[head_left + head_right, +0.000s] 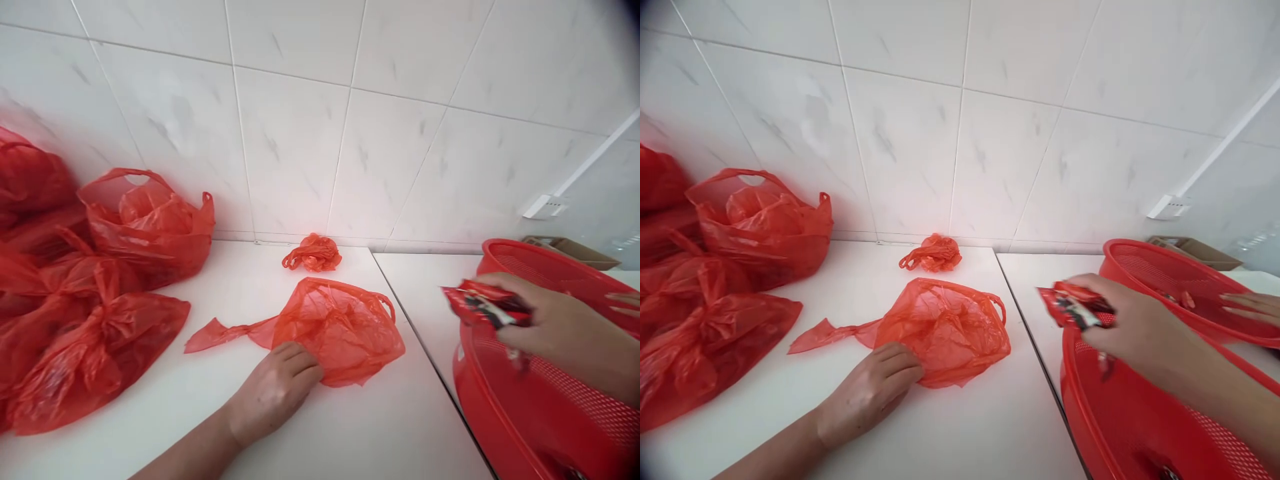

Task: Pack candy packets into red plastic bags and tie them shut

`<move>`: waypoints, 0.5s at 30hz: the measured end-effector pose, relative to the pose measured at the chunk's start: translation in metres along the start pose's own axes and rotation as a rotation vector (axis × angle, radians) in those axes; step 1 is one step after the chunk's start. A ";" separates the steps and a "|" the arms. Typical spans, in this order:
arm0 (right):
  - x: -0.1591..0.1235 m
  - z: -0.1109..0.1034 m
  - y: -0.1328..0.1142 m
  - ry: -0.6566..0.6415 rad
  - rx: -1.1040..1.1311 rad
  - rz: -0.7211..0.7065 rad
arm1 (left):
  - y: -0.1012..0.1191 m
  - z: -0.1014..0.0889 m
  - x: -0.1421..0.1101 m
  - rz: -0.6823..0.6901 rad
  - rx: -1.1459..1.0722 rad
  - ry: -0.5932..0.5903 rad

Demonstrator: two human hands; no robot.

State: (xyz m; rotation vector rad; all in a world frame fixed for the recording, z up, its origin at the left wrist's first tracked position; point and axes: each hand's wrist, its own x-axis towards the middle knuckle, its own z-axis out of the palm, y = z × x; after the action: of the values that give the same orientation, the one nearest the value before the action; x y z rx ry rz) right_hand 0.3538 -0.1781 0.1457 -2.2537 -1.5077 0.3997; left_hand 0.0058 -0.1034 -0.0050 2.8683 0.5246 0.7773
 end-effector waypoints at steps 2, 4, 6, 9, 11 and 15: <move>-0.004 0.018 -0.048 -0.077 0.003 -0.223 | 0.002 -0.002 0.000 0.007 0.010 0.010; -0.003 0.048 -0.086 -0.204 -0.079 -0.432 | 0.004 -0.003 0.001 0.015 0.024 0.032; 0.005 0.083 -0.108 -0.199 -0.222 -0.627 | 0.006 -0.003 0.001 0.022 0.041 0.053; 0.022 0.127 -0.118 -0.185 -0.354 -0.836 | 0.006 -0.004 0.000 0.026 0.064 0.041; 0.029 0.136 -0.118 -0.269 -0.304 -0.880 | 0.005 -0.004 0.000 0.020 0.067 0.018; 0.023 0.098 -0.107 -0.287 -0.123 -0.795 | -0.002 -0.004 -0.001 0.005 0.033 -0.025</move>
State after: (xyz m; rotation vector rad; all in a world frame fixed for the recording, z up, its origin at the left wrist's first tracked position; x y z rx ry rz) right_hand 0.2317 -0.1044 0.1101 -1.5185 -2.4572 0.3902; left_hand 0.0020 -0.1024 -0.0024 2.9069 0.5327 0.7394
